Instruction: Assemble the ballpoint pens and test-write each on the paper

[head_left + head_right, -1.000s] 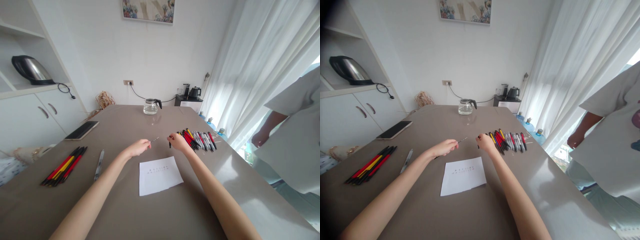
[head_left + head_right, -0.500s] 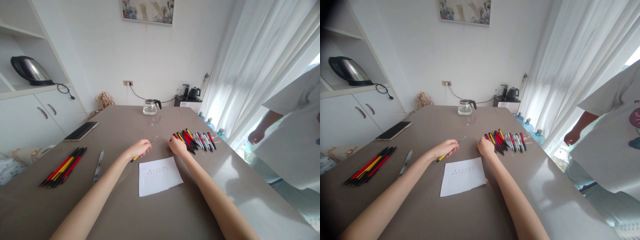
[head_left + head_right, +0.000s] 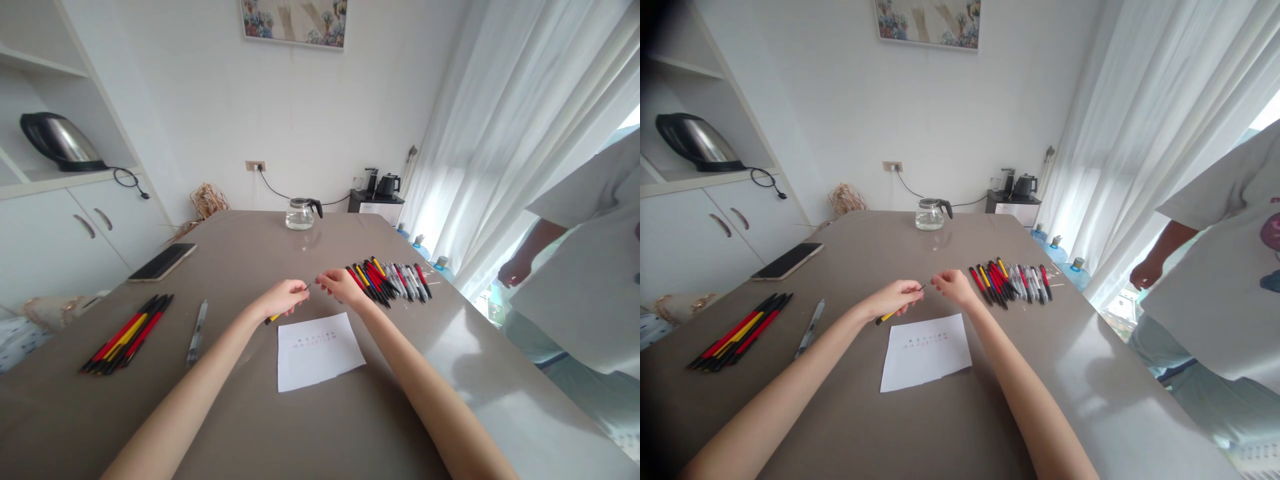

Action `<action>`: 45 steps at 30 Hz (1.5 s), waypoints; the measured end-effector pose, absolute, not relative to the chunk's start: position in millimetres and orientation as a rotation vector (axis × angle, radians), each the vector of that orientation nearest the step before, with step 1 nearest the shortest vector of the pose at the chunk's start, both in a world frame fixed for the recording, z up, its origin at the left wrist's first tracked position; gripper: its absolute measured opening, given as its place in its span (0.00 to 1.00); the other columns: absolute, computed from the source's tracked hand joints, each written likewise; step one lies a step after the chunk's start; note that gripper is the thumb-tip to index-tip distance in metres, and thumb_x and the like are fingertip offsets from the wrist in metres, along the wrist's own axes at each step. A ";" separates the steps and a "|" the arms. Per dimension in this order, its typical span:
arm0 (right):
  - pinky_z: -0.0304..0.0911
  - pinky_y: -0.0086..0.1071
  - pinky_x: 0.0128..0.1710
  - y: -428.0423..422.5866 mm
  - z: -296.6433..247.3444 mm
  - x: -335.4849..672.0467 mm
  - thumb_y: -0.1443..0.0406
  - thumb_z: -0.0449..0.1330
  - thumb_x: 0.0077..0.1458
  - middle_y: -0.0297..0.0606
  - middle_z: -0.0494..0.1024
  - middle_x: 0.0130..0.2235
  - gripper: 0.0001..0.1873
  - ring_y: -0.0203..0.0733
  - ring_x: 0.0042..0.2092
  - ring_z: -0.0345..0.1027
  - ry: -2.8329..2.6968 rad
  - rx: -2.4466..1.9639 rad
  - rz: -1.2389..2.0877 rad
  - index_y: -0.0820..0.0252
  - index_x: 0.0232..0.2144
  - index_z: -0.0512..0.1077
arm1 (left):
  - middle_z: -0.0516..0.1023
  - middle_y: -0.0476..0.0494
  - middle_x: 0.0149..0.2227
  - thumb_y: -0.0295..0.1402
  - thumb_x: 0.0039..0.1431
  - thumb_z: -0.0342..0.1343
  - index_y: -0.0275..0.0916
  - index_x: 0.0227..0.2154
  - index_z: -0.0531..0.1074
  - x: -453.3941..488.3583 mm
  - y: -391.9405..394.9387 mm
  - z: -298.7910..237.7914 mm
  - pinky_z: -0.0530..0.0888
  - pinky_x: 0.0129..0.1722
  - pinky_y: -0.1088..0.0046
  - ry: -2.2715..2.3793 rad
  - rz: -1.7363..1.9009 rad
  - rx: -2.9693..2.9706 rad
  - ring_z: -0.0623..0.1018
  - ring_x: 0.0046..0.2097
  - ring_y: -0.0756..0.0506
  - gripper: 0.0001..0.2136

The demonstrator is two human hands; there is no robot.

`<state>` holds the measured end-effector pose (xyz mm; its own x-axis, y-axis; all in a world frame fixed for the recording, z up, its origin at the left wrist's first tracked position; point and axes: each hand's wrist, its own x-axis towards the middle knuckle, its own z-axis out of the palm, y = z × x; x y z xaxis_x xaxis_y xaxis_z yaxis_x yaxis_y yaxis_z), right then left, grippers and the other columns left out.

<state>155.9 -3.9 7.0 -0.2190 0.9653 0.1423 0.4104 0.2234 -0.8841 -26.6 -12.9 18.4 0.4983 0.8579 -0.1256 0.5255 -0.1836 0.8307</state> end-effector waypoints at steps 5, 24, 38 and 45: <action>0.49 0.21 0.15 -4.9 7.8 156.0 0.57 0.52 0.46 0.35 0.69 0.23 0.15 0.28 0.20 0.57 -1.636 -1.278 1.039 0.65 0.25 0.69 | 0.66 0.49 0.25 0.43 0.46 0.47 0.36 0.29 0.68 -27.4 -12.1 18.4 0.63 0.17 0.79 1.163 0.462 1.846 0.66 0.20 0.54 0.15; 0.56 0.29 0.29 -10.9 2.0 162.4 0.58 0.52 0.46 0.42 0.74 0.33 0.13 0.43 0.36 0.66 -2.233 -1.990 0.110 0.61 0.27 0.70 | 0.68 0.49 0.25 0.43 0.47 0.45 0.38 0.30 0.69 -30.1 -9.9 15.3 0.62 0.18 0.78 1.283 0.403 1.910 0.66 0.21 0.53 0.15; 0.50 0.21 0.16 -12.6 15.7 159.7 0.55 0.55 0.43 0.35 0.69 0.24 0.16 0.27 0.21 0.56 -1.755 -1.216 1.269 0.65 0.24 0.70 | 0.68 0.48 0.27 0.44 0.50 0.43 0.37 0.30 0.66 -19.3 -17.1 19.0 0.65 0.22 0.77 1.132 0.515 1.957 0.68 0.24 0.52 0.15; 0.53 0.21 0.17 -10.3 27.2 157.0 0.58 0.47 0.50 0.38 0.71 0.33 0.15 0.28 0.23 0.61 -1.375 -1.278 1.023 0.63 0.33 0.66 | 0.71 0.45 0.29 0.45 0.49 0.45 0.37 0.32 0.68 -20.8 -15.1 16.6 0.66 0.21 0.76 1.154 0.545 1.931 0.70 0.24 0.52 0.16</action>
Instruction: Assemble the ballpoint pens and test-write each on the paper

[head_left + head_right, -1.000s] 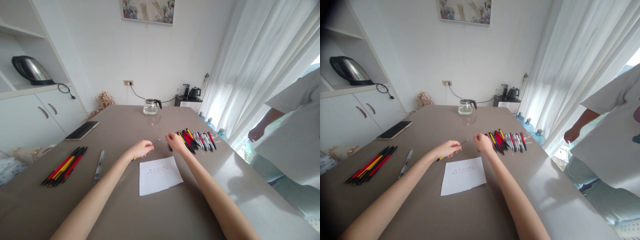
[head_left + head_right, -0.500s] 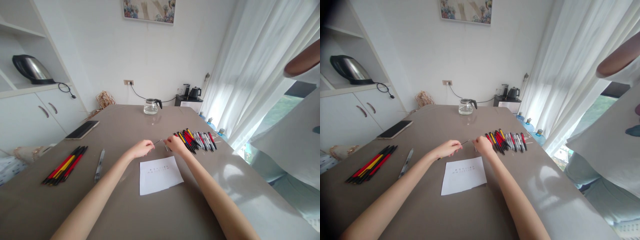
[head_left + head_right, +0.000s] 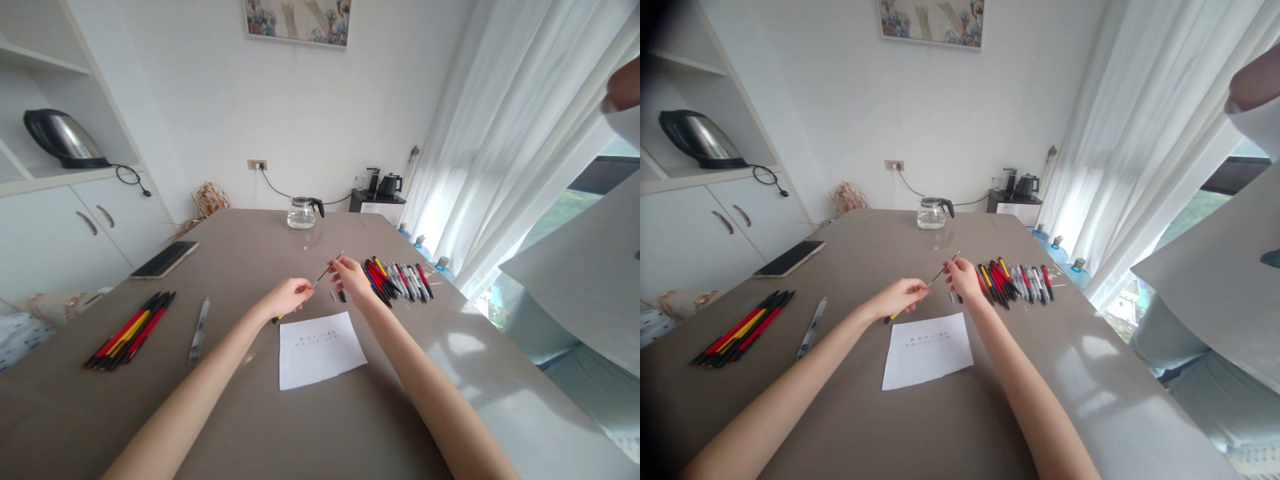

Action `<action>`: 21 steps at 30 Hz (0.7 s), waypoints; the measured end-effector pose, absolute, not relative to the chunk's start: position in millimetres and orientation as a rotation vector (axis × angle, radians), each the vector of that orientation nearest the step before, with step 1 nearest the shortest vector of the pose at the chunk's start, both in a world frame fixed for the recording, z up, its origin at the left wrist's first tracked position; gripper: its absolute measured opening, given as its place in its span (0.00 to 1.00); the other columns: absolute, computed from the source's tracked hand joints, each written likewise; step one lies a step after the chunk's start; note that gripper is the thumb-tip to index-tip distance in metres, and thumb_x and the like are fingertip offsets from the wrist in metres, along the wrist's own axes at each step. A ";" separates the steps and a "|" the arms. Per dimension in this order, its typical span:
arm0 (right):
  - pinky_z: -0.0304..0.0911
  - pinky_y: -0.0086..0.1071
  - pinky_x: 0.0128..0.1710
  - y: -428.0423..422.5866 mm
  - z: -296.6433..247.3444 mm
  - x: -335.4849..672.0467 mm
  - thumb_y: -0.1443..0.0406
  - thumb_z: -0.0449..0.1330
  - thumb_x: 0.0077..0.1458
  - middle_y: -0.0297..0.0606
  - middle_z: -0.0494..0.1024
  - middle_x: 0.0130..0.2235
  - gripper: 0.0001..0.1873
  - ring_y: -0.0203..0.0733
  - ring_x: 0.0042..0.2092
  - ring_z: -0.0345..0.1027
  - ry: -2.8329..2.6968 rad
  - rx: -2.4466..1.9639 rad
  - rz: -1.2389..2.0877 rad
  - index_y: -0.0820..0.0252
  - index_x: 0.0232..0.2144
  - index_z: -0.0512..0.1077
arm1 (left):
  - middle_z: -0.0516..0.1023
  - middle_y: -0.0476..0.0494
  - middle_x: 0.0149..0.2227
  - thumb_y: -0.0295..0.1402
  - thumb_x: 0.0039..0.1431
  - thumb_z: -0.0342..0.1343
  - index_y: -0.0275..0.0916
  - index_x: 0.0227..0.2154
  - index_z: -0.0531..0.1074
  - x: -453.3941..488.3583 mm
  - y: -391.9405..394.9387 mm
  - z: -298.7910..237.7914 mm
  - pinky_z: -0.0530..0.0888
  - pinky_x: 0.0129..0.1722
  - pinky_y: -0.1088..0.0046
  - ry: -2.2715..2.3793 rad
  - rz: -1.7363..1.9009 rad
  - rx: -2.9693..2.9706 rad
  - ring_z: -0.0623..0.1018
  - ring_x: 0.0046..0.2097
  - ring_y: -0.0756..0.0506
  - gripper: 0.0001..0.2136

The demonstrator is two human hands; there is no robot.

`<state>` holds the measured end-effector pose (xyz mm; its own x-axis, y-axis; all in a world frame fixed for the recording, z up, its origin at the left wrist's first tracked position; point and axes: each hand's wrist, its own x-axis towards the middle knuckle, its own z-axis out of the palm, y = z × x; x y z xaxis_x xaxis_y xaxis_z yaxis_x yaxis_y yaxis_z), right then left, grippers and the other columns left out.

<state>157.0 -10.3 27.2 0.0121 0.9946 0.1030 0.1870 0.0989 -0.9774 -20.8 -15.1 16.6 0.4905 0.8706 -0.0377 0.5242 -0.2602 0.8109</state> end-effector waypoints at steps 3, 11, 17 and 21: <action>0.56 0.23 0.21 -5.7 25.8 164.0 0.60 0.42 0.54 0.37 0.72 0.31 0.15 0.30 0.25 0.63 -1.426 -1.451 0.691 0.62 0.34 0.65 | 0.71 0.44 0.31 0.43 0.49 0.45 0.37 0.34 0.68 -23.0 -12.0 13.4 0.66 0.21 0.76 1.201 0.548 1.912 0.70 0.25 0.51 0.17; 0.54 0.27 0.32 -5.6 6.2 166.9 0.58 0.49 0.51 0.41 0.74 0.32 0.15 0.39 0.35 0.66 -1.969 -1.905 0.274 0.60 0.30 0.71 | 0.69 0.41 0.36 0.38 0.51 0.43 0.37 0.42 0.65 -25.4 -7.1 5.9 0.69 0.25 0.74 1.232 0.603 1.800 0.71 0.28 0.51 0.17; 0.55 0.29 0.32 -7.9 2.8 167.9 0.57 0.50 0.50 0.43 0.74 0.33 0.15 0.41 0.37 0.66 -2.001 -1.980 0.189 0.58 0.31 0.72 | 0.69 0.42 0.35 0.38 0.50 0.45 0.37 0.38 0.64 -24.7 -7.0 5.1 0.70 0.25 0.73 1.193 0.654 1.781 0.72 0.27 0.51 0.14; 0.56 0.29 0.32 -9.0 4.9 167.2 0.57 0.50 0.50 0.43 0.74 0.33 0.15 0.42 0.37 0.66 -1.978 -2.000 0.163 0.59 0.30 0.72 | 0.71 0.42 0.34 0.38 0.50 0.47 0.37 0.36 0.65 -24.6 -6.3 6.3 0.69 0.27 0.73 1.199 0.697 1.771 0.73 0.28 0.50 0.12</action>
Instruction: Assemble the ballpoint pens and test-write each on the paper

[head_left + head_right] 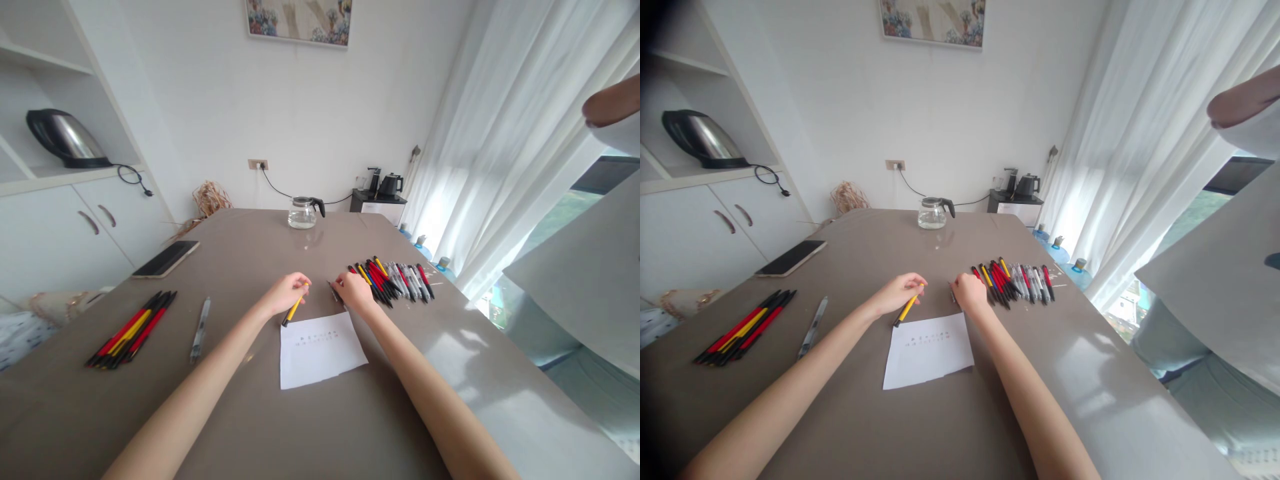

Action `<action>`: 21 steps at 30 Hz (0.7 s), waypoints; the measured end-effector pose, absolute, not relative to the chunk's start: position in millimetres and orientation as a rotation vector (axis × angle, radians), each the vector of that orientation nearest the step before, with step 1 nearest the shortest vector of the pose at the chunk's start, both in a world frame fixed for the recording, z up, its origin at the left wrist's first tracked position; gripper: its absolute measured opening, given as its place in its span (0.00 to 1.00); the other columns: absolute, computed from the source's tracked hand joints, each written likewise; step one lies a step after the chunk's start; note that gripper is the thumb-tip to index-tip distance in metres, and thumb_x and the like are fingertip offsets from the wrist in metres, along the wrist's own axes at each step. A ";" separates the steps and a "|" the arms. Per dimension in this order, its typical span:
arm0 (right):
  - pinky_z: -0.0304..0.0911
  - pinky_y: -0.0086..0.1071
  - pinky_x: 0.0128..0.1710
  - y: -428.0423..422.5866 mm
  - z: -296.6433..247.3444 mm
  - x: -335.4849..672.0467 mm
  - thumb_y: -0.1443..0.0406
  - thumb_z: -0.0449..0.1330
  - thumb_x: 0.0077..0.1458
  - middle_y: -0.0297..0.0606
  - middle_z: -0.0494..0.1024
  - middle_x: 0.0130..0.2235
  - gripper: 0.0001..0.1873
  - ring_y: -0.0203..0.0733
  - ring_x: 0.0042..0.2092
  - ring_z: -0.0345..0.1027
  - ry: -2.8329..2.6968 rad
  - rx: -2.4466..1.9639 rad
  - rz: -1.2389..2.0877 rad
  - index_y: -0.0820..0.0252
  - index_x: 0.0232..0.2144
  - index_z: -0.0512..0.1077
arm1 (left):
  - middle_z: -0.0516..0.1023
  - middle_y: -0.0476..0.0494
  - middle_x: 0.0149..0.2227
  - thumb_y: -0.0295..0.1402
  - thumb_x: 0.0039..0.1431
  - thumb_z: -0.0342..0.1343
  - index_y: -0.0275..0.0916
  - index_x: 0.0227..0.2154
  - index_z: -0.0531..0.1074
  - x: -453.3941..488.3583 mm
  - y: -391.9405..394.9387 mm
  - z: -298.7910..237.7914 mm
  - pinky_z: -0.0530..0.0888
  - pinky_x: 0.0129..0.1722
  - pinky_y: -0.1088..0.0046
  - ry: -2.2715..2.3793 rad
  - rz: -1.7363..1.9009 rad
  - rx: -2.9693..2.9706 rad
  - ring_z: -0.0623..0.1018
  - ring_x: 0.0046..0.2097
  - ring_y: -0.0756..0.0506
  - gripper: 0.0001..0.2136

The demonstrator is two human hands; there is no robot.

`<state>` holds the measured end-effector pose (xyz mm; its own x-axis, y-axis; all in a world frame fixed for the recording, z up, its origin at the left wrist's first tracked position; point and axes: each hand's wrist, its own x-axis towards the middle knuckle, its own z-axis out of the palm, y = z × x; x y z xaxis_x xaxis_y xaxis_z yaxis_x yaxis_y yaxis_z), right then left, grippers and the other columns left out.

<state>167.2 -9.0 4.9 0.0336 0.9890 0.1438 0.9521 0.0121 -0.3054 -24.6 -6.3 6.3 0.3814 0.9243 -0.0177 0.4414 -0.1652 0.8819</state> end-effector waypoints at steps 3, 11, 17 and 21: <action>0.55 0.29 0.31 -9.6 9.1 165.0 0.56 0.49 0.50 0.43 0.74 0.31 0.17 0.41 0.36 0.66 -1.963 -1.926 0.181 0.60 0.29 0.72 | 0.73 0.42 0.32 0.39 0.49 0.49 0.37 0.35 0.65 -24.9 -6.2 8.7 0.68 0.26 0.76 1.226 0.726 1.736 0.73 0.32 0.48 0.13; 0.52 0.22 0.16 -13.4 21.6 161.7 0.50 0.49 0.48 0.37 0.73 0.24 0.22 0.30 0.21 0.62 -2.002 -1.402 0.998 0.63 0.30 0.69 | 0.72 0.44 0.31 0.35 0.47 0.55 0.34 0.31 0.63 -24.1 -2.4 10.0 0.72 0.34 0.71 1.160 1.032 1.276 0.73 0.31 0.52 0.11; 0.53 0.20 0.12 -10.0 18.0 164.6 0.61 0.60 0.41 0.34 0.72 0.23 0.16 0.30 0.20 0.61 -1.889 -1.254 1.189 0.63 0.33 0.67 | 0.72 0.41 0.33 0.30 0.47 0.56 0.32 0.31 0.63 -25.1 -0.2 1.4 0.72 0.40 0.71 0.989 1.074 0.955 0.74 0.35 0.50 0.09; 0.55 0.20 0.13 -4.4 19.0 168.6 0.62 0.60 0.40 0.33 0.70 0.22 0.16 0.28 0.20 0.59 -1.661 -1.193 1.091 0.65 0.33 0.67 | 0.72 0.42 0.30 0.32 0.47 0.57 0.32 0.31 0.65 -27.1 -1.9 -2.6 0.73 0.36 0.72 0.979 0.889 0.994 0.74 0.30 0.52 0.10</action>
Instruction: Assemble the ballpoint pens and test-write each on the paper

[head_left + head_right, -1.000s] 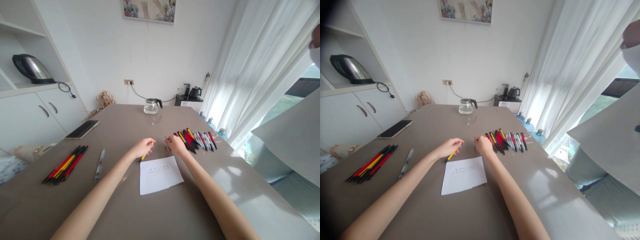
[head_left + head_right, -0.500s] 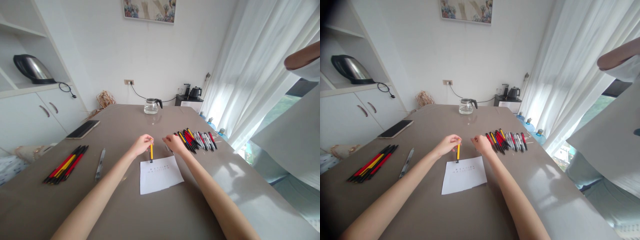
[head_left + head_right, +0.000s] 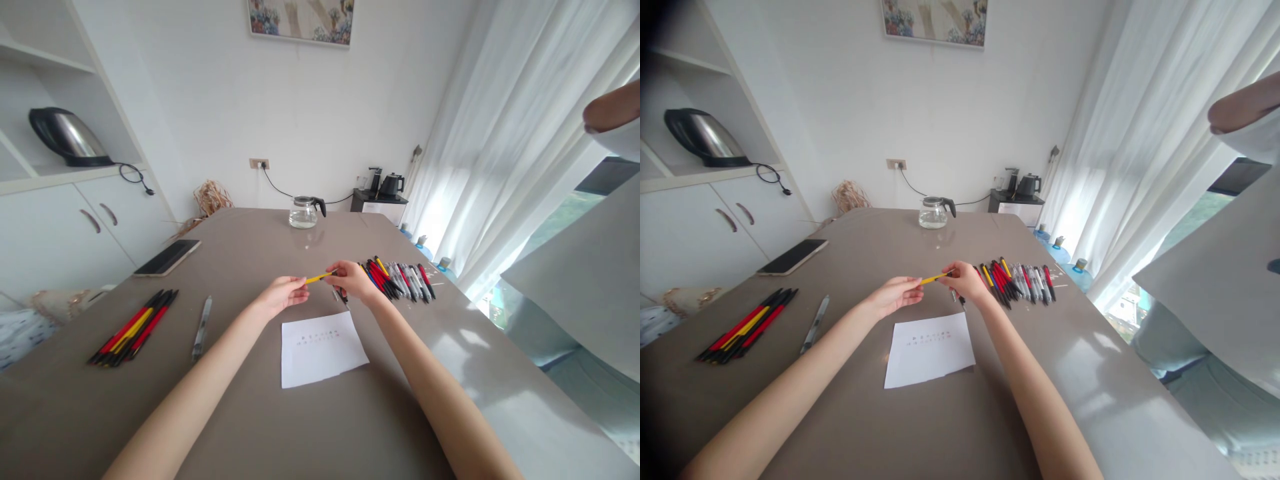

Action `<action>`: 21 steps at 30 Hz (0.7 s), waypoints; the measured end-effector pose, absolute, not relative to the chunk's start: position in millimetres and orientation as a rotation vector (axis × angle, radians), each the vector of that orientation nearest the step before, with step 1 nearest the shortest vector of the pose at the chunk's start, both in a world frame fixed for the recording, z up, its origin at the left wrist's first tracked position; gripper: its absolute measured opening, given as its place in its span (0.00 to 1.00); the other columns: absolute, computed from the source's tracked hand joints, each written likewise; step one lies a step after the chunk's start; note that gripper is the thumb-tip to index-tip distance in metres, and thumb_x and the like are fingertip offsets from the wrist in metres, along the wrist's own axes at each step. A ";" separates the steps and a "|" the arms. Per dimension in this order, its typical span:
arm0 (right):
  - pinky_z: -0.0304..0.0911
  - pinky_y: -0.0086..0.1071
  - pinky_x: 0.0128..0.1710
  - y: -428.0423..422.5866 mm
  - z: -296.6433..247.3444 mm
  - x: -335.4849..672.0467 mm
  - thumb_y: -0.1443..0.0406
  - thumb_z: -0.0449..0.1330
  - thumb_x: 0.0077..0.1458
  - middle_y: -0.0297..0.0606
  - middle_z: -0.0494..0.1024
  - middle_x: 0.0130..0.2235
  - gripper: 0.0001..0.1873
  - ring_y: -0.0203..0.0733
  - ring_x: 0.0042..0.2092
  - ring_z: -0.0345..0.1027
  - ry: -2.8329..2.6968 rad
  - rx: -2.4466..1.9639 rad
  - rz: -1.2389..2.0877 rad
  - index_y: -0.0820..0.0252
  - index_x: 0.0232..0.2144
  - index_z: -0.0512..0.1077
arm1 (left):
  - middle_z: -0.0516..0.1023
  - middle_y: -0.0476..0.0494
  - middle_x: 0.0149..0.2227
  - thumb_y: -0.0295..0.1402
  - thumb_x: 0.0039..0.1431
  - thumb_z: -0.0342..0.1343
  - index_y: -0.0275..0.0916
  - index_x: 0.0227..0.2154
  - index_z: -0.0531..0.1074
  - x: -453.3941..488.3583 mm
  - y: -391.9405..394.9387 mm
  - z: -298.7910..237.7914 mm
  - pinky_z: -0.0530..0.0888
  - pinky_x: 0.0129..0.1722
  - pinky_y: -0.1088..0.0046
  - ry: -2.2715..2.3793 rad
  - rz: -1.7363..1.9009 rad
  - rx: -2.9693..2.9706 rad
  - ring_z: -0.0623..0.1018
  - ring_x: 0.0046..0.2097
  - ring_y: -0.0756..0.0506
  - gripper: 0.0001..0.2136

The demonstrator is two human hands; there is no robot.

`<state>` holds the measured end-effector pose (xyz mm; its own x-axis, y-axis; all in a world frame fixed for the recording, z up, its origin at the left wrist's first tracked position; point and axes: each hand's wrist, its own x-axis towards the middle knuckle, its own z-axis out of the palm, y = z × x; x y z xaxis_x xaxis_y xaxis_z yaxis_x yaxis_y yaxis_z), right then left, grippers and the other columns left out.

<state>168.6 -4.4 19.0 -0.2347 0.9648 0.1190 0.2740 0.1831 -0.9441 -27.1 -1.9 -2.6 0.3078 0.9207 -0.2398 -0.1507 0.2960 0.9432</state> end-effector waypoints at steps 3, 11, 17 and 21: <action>0.55 0.20 0.13 -3.3 21.1 169.9 0.60 0.59 0.41 0.34 0.70 0.24 0.16 0.29 0.21 0.60 -1.572 -1.128 1.076 0.65 0.33 0.67 | 0.71 0.44 0.31 0.34 0.47 0.56 0.33 0.34 0.65 -24.1 -7.0 -2.4 0.72 0.35 0.71 0.932 0.755 1.095 0.72 0.29 0.53 0.12; 0.58 0.21 0.15 -7.5 17.3 159.5 0.60 0.56 0.44 0.34 0.70 0.23 0.16 0.31 0.23 0.63 -1.752 -1.155 0.970 0.63 0.36 0.70 | 0.66 0.47 0.29 0.42 0.52 0.47 0.35 0.34 0.65 -2.3 -15.8 -10.9 0.66 0.31 0.75 0.904 0.765 1.500 0.67 0.29 0.54 0.14; 0.64 0.26 0.19 -5.2 14.2 157.0 0.60 0.55 0.45 0.38 0.73 0.30 0.19 0.33 0.25 0.65 -1.724 -1.182 0.918 0.63 0.40 0.70 | 0.60 0.52 0.24 0.42 0.56 0.40 0.36 0.30 0.62 5.9 -17.1 -21.9 0.60 0.24 0.77 0.942 0.868 1.664 0.60 0.24 0.55 0.14; 0.65 0.27 0.21 -5.8 16.0 157.1 0.60 0.55 0.45 0.40 0.74 0.31 0.21 0.36 0.29 0.67 -1.644 -1.162 0.924 0.65 0.41 0.69 | 0.61 0.52 0.23 0.42 0.57 0.39 0.37 0.30 0.61 7.5 -19.3 -23.8 0.60 0.24 0.77 0.964 0.885 1.665 0.60 0.23 0.55 0.14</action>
